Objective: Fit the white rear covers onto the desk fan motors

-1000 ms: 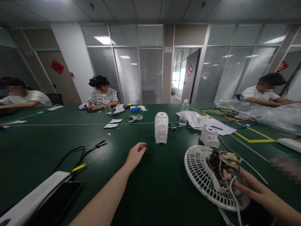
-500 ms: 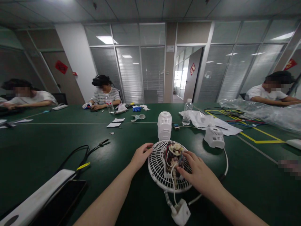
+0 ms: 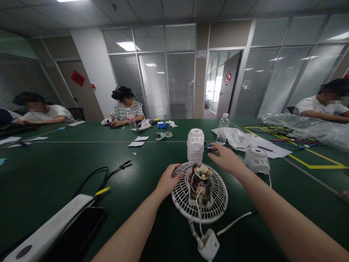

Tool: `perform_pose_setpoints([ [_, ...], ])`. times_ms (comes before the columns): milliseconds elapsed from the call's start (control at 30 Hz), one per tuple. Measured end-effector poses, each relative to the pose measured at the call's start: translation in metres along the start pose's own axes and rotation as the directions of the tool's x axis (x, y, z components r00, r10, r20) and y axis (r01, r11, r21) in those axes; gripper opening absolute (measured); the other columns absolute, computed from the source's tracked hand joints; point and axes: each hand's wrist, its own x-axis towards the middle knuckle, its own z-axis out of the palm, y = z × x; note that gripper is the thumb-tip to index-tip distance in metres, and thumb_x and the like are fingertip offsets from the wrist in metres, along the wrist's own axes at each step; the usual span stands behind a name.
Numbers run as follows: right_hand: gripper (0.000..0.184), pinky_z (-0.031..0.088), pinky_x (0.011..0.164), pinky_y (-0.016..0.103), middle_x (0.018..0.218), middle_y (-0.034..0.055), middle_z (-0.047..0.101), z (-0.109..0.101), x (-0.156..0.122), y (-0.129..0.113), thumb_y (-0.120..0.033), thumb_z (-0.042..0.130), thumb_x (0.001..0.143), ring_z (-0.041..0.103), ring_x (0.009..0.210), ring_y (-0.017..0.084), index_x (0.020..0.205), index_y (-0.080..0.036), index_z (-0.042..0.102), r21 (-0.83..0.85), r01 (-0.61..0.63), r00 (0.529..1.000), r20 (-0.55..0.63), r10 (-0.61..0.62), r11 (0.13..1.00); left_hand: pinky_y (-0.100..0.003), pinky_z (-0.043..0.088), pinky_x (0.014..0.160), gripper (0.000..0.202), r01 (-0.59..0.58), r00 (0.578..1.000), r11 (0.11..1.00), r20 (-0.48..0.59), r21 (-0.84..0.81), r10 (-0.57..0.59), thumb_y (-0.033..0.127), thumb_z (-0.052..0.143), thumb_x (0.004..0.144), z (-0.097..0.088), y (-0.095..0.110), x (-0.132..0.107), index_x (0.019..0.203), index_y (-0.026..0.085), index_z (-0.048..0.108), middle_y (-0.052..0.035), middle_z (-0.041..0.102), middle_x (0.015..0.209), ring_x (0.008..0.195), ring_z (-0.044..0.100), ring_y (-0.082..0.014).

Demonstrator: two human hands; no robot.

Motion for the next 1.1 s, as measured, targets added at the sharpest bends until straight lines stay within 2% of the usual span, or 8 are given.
perform_pose_setpoints([
  [100, 0.069, 0.039, 0.108, 0.052, 0.149, 0.0133, 0.04, 0.02, 0.04, -0.001, -0.039, 0.057, 0.086, 0.043, 0.135, 0.031, 0.148, -0.022, 0.03, 0.088, 0.086, 0.99, -0.12, -0.075, 0.992, -0.037, 0.05, 0.092, 0.046, 0.001, 1.0, 1.0, 0.005, 0.01, -0.001, 0.041, 0.065, 0.082, 0.0, -0.001, 0.0, 0.123, 0.022, 0.059, -0.0075, 0.061, 0.126, 0.108, 0.062, -0.0259],
  [200, 0.077, 0.031, 0.115, 0.051, 0.153, 0.0104, 0.035, 0.038, 0.066, 0.001, -0.038, 0.064, 0.081, 0.028, 0.144, 0.029, 0.148, -0.024, 0.029, 0.165, 0.146, 0.98, -0.156, -0.121, 0.975, -0.037, 0.05, 0.089, 0.048, 0.0, 1.0, 1.0, 0.006, 0.018, 0.0, 0.042, 0.065, 0.082, 0.0, -0.001, 0.0, 0.126, 0.022, 0.057, -0.0081, 0.062, 0.126, 0.103, 0.063, -0.0255],
  [333, 0.071, 0.041, 0.107, 0.048, 0.147, 0.012, 0.043, 0.054, 0.076, 0.01, -0.033, 0.065, 0.082, 0.047, 0.131, 0.028, 0.145, -0.021, 0.036, 0.253, 0.166, 0.978, -0.167, -0.126, 0.953, -0.036, 0.051, 0.088, 0.047, -0.005, 1.0, 1.0, 0.009, 0.024, 0.005, 0.04, 0.064, 0.083, 0.0, -0.001, 0.0, 0.126, 0.022, 0.057, -0.0077, 0.062, 0.126, 0.101, 0.064, -0.0243],
  [433, 0.07, 0.045, 0.104, 0.048, 0.147, 0.0115, 0.044, 0.058, 0.073, 0.016, -0.031, 0.066, 0.081, 0.054, 0.123, 0.027, 0.144, -0.023, 0.037, 0.298, 0.16, 0.975, -0.196, -0.104, 0.941, -0.035, 0.05, 0.089, 0.045, -0.007, 1.0, 1.0, 0.005, 0.029, 0.007, 0.04, 0.063, 0.084, 0.0, -0.001, 0.0, 0.125, 0.023, 0.057, -0.0069, 0.062, 0.127, 0.104, 0.063, -0.0246],
  [700, 0.07, 0.051, 0.097, 0.049, 0.15, 0.0113, 0.04, 0.039, 0.063, 0.005, -0.039, 0.059, 0.086, 0.058, 0.119, 0.03, 0.148, -0.03, 0.028, 0.379, 0.119, 0.955, -0.298, -0.001, 0.918, -0.035, 0.051, 0.087, 0.046, 0.008, 1.0, 1.0, 0.0, 0.027, -0.008, 0.043, 0.064, 0.083, 0.0, 0.0, 0.0, 0.125, 0.025, 0.057, -0.0063, 0.06, 0.128, 0.1, 0.064, -0.0238],
  [867, 0.069, 0.055, 0.092, 0.048, 0.149, 0.0104, 0.043, 0.015, 0.041, -0.015, -0.045, 0.057, 0.088, 0.06, 0.116, 0.03, 0.148, -0.034, 0.026, 0.431, 0.141, 0.94, -0.34, 0.016, 0.891, -0.035, 0.051, 0.088, 0.047, 0.002, 1.0, 1.0, -0.003, 0.026, -0.002, 0.044, 0.064, 0.083, 0.0, 0.001, -0.001, 0.124, 0.024, 0.058, -0.0067, 0.06, 0.128, 0.102, 0.063, -0.0244],
  [1000, 0.067, 0.056, 0.089, 0.046, 0.147, 0.0085, 0.045, 0.004, -0.008, -0.029, -0.046, 0.057, 0.089, 0.062, 0.113, 0.029, 0.147, -0.038, 0.025, 0.5, 0.211, 0.939, -0.343, -0.032, 0.84, -0.036, 0.051, 0.088, 0.046, -0.007, 1.0, 0.999, -0.01, 0.036, 0.008, 0.041, 0.064, 0.083, 0.0, 0.002, -0.002, 0.125, 0.024, 0.058, -0.0065, 0.061, 0.127, 0.099, 0.063, -0.0238],
  [1100, 0.068, 0.054, 0.092, 0.049, 0.147, 0.0097, 0.045, 0.003, -0.049, -0.034, -0.045, 0.059, 0.088, 0.063, 0.111, 0.029, 0.148, -0.035, 0.027, 0.466, 0.232, 0.94, -0.332, -0.074, 0.854, -0.036, 0.051, 0.086, 0.046, -0.008, 1.0, 0.999, -0.029, 0.047, 0.009, 0.039, 0.063, 0.083, 0.001, 0.003, -0.003, 0.126, 0.023, 0.057, -0.007, 0.061, 0.127, 0.093, 0.064, -0.0227],
])
